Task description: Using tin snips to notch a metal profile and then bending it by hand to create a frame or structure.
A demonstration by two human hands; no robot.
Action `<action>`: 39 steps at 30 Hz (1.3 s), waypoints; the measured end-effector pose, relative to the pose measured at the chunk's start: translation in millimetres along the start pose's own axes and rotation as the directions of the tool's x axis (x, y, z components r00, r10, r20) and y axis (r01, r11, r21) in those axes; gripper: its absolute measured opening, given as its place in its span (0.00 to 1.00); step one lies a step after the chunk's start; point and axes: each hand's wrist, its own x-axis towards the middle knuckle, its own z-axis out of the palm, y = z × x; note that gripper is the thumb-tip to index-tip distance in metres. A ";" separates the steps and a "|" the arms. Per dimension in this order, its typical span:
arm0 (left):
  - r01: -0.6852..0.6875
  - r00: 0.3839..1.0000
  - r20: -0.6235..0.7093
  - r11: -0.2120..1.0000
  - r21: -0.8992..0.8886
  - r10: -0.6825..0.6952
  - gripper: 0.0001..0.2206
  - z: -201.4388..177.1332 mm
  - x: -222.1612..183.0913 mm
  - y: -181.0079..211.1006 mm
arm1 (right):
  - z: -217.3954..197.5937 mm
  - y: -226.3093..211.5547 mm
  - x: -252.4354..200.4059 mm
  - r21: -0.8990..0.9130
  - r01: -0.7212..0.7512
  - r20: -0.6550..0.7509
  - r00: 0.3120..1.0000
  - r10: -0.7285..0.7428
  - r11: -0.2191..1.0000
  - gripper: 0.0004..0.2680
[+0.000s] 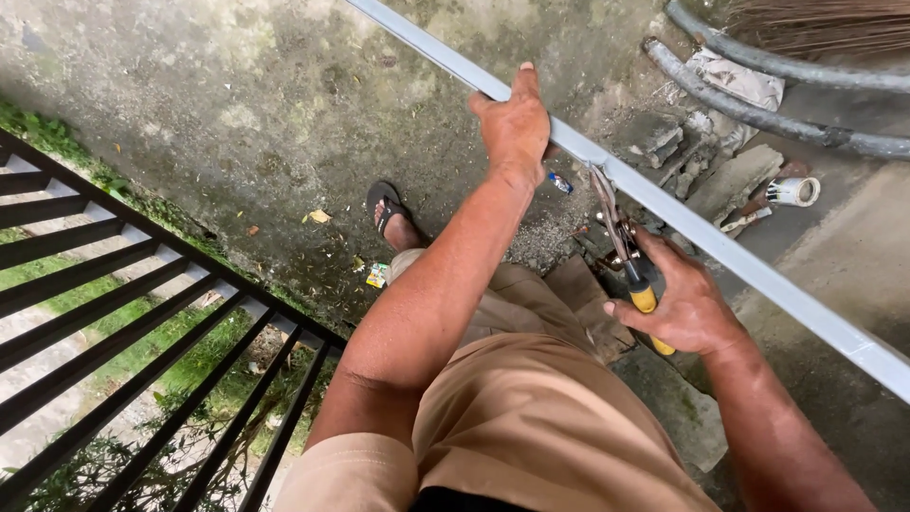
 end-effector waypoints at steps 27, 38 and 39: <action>0.028 1.000 -0.012 1.000 0.002 -0.028 0.17 -2.7 9.0 -10.6 | -45.8 -39.8 -68.0 0.391 -0.161 0.234 0.970 0.071 0.906 0.37; -0.008 1.000 -0.015 1.000 0.008 0.008 0.30 -8.5 10.8 -15.6 | -95.9 -61.4 -98.9 0.301 -0.442 0.348 0.876 0.334 0.845 0.21; -0.007 1.000 -0.016 1.000 0.000 0.007 0.30 -9.4 8.9 -13.5 | -103.0 -59.9 -98.0 0.294 -0.440 0.348 0.876 0.334 0.848 0.21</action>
